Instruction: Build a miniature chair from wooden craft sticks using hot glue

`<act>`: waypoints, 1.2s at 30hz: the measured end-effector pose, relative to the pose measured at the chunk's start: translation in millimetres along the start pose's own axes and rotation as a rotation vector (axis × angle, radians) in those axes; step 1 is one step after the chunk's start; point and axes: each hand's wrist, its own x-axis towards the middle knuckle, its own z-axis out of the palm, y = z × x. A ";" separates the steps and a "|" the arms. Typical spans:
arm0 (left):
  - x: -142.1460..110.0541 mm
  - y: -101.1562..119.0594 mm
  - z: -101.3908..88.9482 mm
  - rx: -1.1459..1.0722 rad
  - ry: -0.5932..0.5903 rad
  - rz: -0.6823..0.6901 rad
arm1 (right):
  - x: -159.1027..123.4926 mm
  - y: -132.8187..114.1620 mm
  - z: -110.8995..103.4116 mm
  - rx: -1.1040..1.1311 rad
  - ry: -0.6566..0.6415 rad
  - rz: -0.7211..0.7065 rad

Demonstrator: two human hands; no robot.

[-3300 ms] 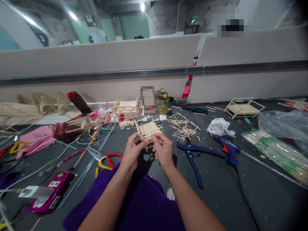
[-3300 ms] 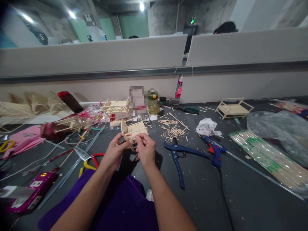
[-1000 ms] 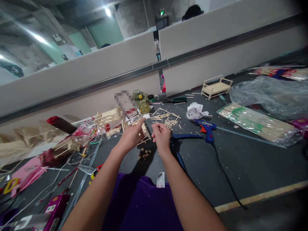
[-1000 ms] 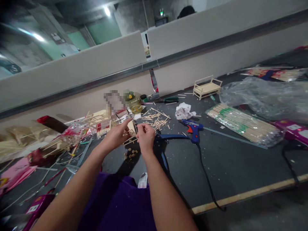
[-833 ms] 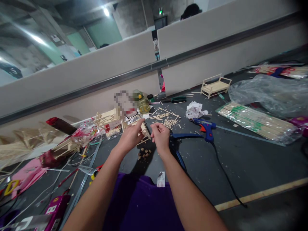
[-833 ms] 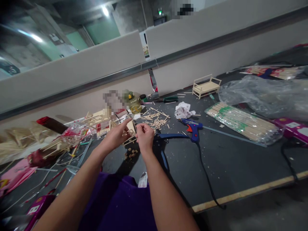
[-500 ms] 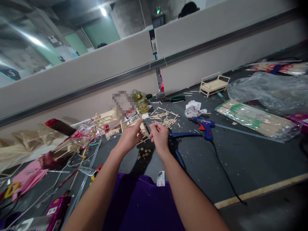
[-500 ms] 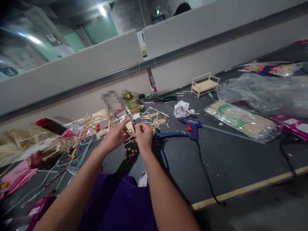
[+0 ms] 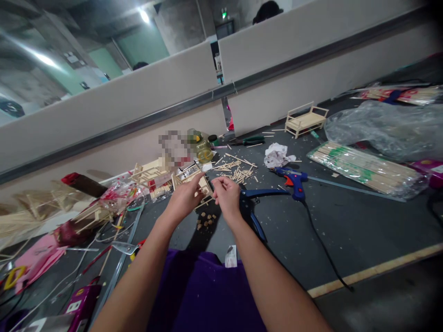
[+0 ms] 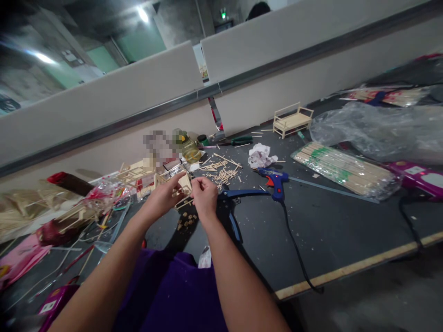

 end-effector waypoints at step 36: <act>-23.0 -24.9 -5.8 0.236 0.019 0.169 | -3.5 6.6 3.8 -0.071 -0.081 0.029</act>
